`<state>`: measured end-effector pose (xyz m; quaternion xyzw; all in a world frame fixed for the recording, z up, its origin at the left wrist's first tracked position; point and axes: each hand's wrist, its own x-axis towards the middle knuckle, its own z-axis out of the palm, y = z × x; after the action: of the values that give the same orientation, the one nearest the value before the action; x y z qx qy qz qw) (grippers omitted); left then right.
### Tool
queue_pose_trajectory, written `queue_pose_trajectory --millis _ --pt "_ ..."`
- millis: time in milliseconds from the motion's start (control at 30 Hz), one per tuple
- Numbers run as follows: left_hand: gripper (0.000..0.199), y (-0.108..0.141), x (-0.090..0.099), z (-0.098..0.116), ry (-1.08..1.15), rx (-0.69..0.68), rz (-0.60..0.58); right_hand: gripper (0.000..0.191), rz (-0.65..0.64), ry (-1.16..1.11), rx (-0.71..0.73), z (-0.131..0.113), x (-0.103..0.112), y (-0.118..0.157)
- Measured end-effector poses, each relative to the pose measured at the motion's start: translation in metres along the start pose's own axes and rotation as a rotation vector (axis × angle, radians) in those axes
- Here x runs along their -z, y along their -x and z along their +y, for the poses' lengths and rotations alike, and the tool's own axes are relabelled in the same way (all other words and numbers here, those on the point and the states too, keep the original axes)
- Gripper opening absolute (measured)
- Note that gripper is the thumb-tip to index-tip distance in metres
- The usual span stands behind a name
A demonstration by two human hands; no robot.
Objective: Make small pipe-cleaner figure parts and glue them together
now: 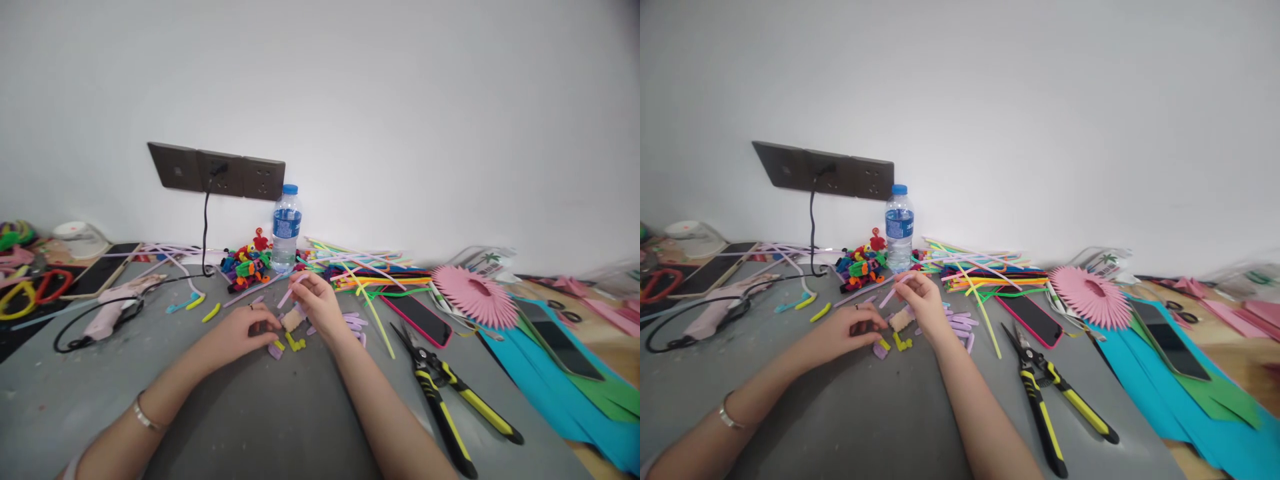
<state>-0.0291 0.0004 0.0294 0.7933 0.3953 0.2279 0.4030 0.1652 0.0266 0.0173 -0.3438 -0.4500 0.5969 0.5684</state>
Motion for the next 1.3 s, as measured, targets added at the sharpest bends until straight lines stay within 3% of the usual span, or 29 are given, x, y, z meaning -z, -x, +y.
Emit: queue_pose_trajectory --millis 100,333,433,567,633,867,1300 --pt "0.017 0.001 -0.002 -0.002 -0.106 -0.022 -0.007 0.031 0.006 0.018 -0.010 0.002 0.002 -0.001" --pt "0.012 0.005 -0.003 -0.002 -0.188 -0.066 -0.162 0.033 0.021 -0.014 -0.017 0.001 0.002 -0.002" --pt "0.020 0.003 0.002 0.000 -0.101 -0.043 -0.077 0.033 0.022 -0.055 0.005 -0.002 0.001 -0.002" --pt "0.033 -0.002 0.009 0.007 0.155 0.150 0.169 0.029 -0.009 -0.039 0.024 -0.002 -0.002 0.000" --pt "0.037 -0.003 0.010 0.010 0.289 0.218 0.236 0.028 -0.041 -0.001 0.027 -0.002 -0.003 0.001" --pt "0.041 -0.003 0.002 0.007 0.596 0.309 0.290 0.027 -0.080 0.080 0.023 0.003 -0.005 0.003" --pt "0.050 -0.002 0.001 0.016 0.747 0.341 0.253 0.025 -0.050 0.092 0.069 0.004 -0.003 0.001"
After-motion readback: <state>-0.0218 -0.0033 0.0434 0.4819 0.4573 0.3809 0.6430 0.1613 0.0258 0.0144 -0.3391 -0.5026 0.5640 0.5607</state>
